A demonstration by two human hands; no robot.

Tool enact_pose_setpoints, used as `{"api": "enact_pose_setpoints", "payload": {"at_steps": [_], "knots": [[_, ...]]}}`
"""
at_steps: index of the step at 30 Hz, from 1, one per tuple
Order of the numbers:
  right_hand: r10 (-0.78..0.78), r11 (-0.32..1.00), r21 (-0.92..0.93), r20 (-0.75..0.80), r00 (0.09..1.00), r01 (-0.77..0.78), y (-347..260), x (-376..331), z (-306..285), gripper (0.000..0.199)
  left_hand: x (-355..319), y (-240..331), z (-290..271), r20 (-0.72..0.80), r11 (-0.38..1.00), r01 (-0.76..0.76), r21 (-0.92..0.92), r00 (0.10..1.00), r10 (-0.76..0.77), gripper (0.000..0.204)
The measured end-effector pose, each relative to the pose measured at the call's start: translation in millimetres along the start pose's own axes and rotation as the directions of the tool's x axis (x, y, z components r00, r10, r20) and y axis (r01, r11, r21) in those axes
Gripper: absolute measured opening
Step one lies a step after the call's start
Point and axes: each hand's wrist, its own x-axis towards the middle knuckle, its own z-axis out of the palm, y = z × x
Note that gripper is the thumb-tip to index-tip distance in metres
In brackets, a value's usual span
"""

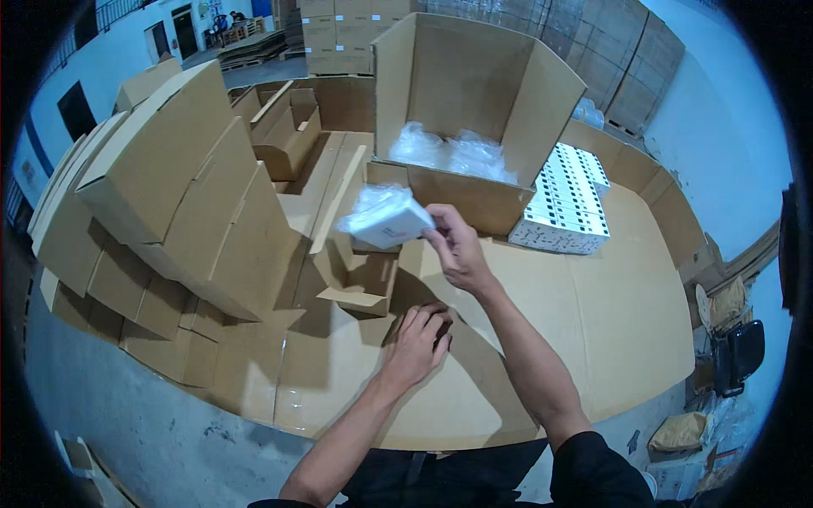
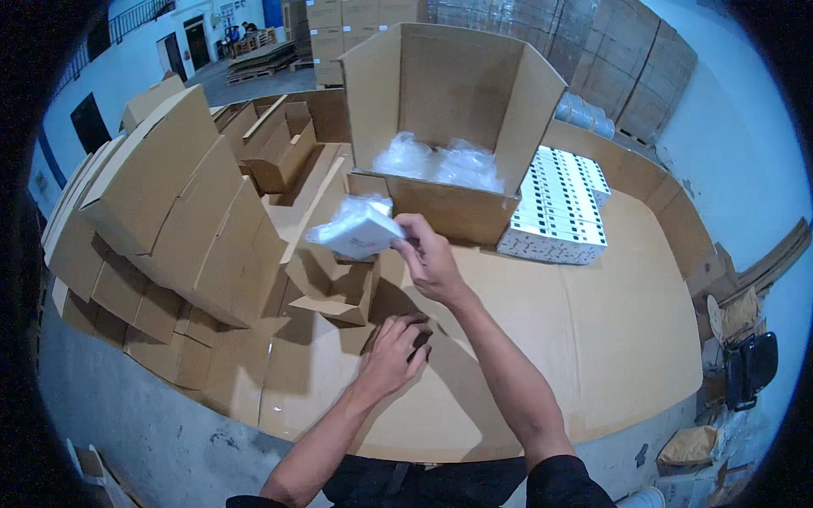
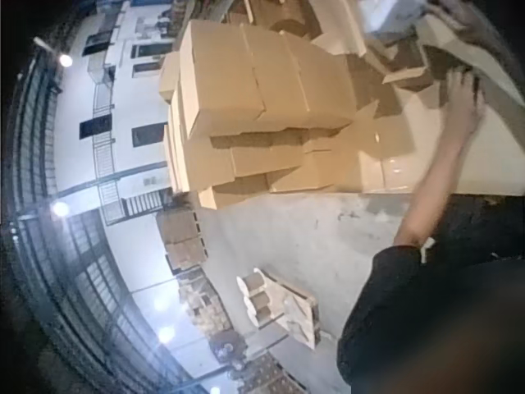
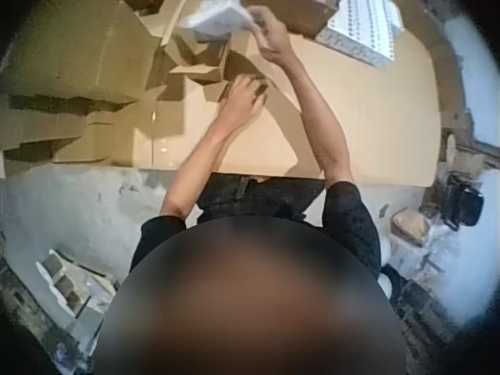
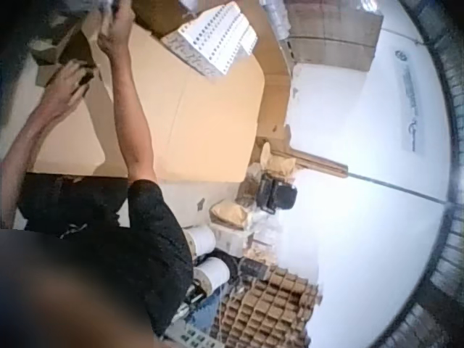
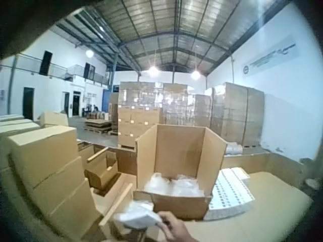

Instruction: Pack small white boxes into plastic bags and then place them into larger shipping boxes.

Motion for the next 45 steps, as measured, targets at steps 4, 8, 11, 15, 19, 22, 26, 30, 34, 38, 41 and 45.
{"api": "enact_pose_setpoints", "payload": {"at_steps": [4,8,11,15,19,22,26,30,34,38,41,45], "knots": [[-0.119,0.983,-0.124,0.113,0.986,0.133,2.5,13.9,10.3,0.025,5.0,-0.7,4.8,-0.027,0.999,-0.047,-0.008,0.999,0.047,0.029],[-0.143,0.952,-0.261,0.072,0.987,0.157,6.0,14.1,1.5,0.025,7.0,-8.9,12.3,-0.028,0.999,-0.027,-0.031,0.999,0.026,0.029],[-0.165,0.918,-0.342,0.126,0.978,0.199,2.3,18.4,-8.1,0.025,8.1,-13.2,14.2,-0.033,0.998,-0.042,-0.057,0.999,0.04,0.029],[-0.118,0.885,-0.398,0.307,0.944,0.24,-8.3,26.6,-6.3,0.027,8.5,-14.5,15.5,-0.035,0.998,-0.038,-0.053,0.999,0.036,0.028],[-0.111,0.853,-0.439,0.378,0.919,0.284,-13.8,36.7,8.2,0.025,9.7,-13.3,13.9,-0.026,1.0,-0.027,-0.013,0.999,0.026,0.025],[-0.089,0.81,-0.518,0.356,0.93,0.276,-7.8,36.5,17.6,0.022,10.8,-11.4,12.4,0.014,1.0,0.003,-0.013,1.0,-0.003,0.023],[-0.076,0.78,-0.599,0.198,0.977,0.182,-6.1,29.4,27.9,0.022,10.0,-10.1,12.7,0.005,1.0,-0.005,-0.031,1.0,0.006,0.023],[-0.097,0.848,-0.508,0.132,0.986,0.152,-9.9,31.2,33.4,0.021,7.4,-11.8,14.4,0.01,0.999,-0.001,-0.043,1.0,0.002,0.025],[0.014,0.75,-0.651,0.193,0.981,0.117,-15.4,29.9,33.5,0.013,9.0,-6.9,8.7,0.016,0.998,0.012,-0.057,1.0,-0.011,0.026],[-0.042,0.696,-0.697,0.198,0.979,0.171,-28.8,24.4,28.7,0.017,7.8,-10.4,6.0,0.02,0.999,-0.008,-0.05,1.0,0.009,0.027],[0.085,0.629,-0.766,0.232,0.969,0.128,-36.7,9.8,9.8,0.043,9.8,-11.2,11.4,0.03,0.998,-0.047,-0.042,0.998,0.048,0.027],[0.066,0.848,-0.525,0.242,0.968,0.073,-17.7,-23.6,-32.0,0.082,18.2,-5.1,15.2,-0.006,0.999,-0.02,-0.042,1.0,0.02,0.022]]}}
